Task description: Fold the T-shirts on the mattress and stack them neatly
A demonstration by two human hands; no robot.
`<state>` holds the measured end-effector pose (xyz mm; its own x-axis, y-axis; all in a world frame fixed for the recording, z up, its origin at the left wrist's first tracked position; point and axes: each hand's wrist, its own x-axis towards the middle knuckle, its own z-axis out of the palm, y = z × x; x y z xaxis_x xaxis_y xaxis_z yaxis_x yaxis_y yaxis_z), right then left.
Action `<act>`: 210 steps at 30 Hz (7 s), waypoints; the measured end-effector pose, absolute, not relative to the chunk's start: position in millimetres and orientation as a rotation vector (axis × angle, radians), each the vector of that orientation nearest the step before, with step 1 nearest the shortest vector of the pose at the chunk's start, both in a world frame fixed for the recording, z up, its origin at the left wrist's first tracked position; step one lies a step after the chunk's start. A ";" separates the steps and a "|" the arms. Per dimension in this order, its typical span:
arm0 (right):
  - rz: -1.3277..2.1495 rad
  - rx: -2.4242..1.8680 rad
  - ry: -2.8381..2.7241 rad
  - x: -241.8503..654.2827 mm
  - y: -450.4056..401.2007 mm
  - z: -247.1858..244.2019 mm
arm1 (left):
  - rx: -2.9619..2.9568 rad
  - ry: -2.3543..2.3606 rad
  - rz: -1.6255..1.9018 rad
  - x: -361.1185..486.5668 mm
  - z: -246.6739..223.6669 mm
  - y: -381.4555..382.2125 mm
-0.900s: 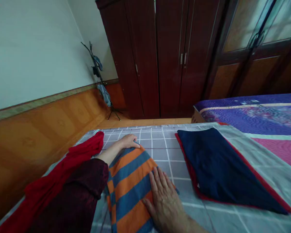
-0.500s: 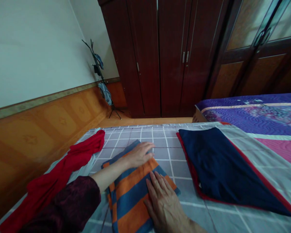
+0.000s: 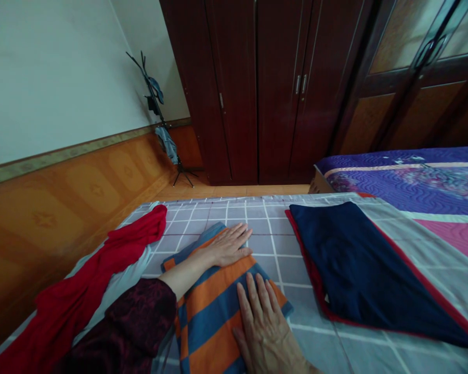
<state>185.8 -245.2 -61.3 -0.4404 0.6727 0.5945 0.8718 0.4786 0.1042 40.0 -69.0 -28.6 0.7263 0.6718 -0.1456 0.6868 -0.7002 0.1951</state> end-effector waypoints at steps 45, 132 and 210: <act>-0.353 -1.287 -2.278 183.9 -252.7 -67.1 | 2.603 1.521 0.066 -16.1 -32.6 -108.4; -0.111 -1.331 -2.181 233.3 -181.3 -78.0 | 2.615 0.817 -0.030 18.9 11.1 -255.1; 0.068 -1.291 -2.537 210.6 -225.4 -47.1 | 2.468 1.689 0.168 -22.4 -40.5 -71.1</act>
<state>210.6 -225.4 -47.1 -0.5545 0.7976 0.2373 0.7839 0.5964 -0.1730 -22.4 -71.1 -40.5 0.3610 0.9325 0.0099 0.9161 -0.3566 0.1832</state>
